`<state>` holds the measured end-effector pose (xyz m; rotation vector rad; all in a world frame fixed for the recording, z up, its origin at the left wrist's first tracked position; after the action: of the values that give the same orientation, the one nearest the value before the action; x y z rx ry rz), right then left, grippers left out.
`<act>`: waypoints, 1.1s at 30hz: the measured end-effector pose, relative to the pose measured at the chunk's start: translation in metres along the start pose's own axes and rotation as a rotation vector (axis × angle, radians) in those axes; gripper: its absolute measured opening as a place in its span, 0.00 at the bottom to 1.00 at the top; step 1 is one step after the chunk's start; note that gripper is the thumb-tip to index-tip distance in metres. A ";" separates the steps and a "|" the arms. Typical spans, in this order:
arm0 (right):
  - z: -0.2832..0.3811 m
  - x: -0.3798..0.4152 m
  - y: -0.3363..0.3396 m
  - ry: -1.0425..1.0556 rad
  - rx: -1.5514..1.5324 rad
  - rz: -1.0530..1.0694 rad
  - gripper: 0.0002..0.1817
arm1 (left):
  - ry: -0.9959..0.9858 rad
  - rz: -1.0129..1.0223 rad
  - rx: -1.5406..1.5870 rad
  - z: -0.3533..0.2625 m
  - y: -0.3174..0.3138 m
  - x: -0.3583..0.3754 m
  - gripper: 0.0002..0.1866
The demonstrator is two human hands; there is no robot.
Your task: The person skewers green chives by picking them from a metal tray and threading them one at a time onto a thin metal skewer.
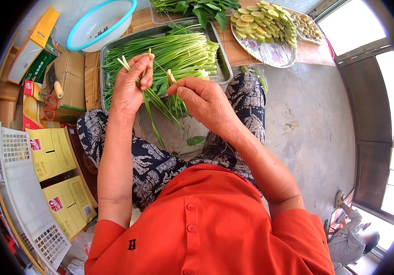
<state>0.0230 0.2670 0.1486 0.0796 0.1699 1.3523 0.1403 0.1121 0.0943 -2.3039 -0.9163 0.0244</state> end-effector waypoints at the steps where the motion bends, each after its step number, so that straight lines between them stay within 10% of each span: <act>1: 0.000 0.000 0.000 -0.003 0.001 0.003 0.12 | -0.002 -0.003 -0.004 -0.001 0.000 0.000 0.12; 21: -0.002 -0.014 0.000 -0.003 -0.047 -0.019 0.12 | 0.081 0.037 -0.146 0.007 -0.011 0.005 0.10; 29: -0.021 -0.023 0.009 0.031 0.007 -0.139 0.10 | -0.340 -0.188 -0.686 0.009 -0.009 -0.002 0.15; 33: -0.016 -0.029 0.008 0.140 0.192 -0.264 0.08 | -0.125 -0.240 -0.898 0.009 -0.020 0.005 0.12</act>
<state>0.0067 0.2395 0.1364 0.1191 0.4143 1.0753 0.1300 0.1311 0.0995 -2.9889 -1.4793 -0.4311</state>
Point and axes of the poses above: each hand's wrist, its own x-axis away from the middle knuckle, its own y-axis out of the back of the hand, z = x × y, the point moved 3 cm from there along -x, towards the middle knuckle, and after that the axes turned 13 degrees about y, right-handed, at the moved point
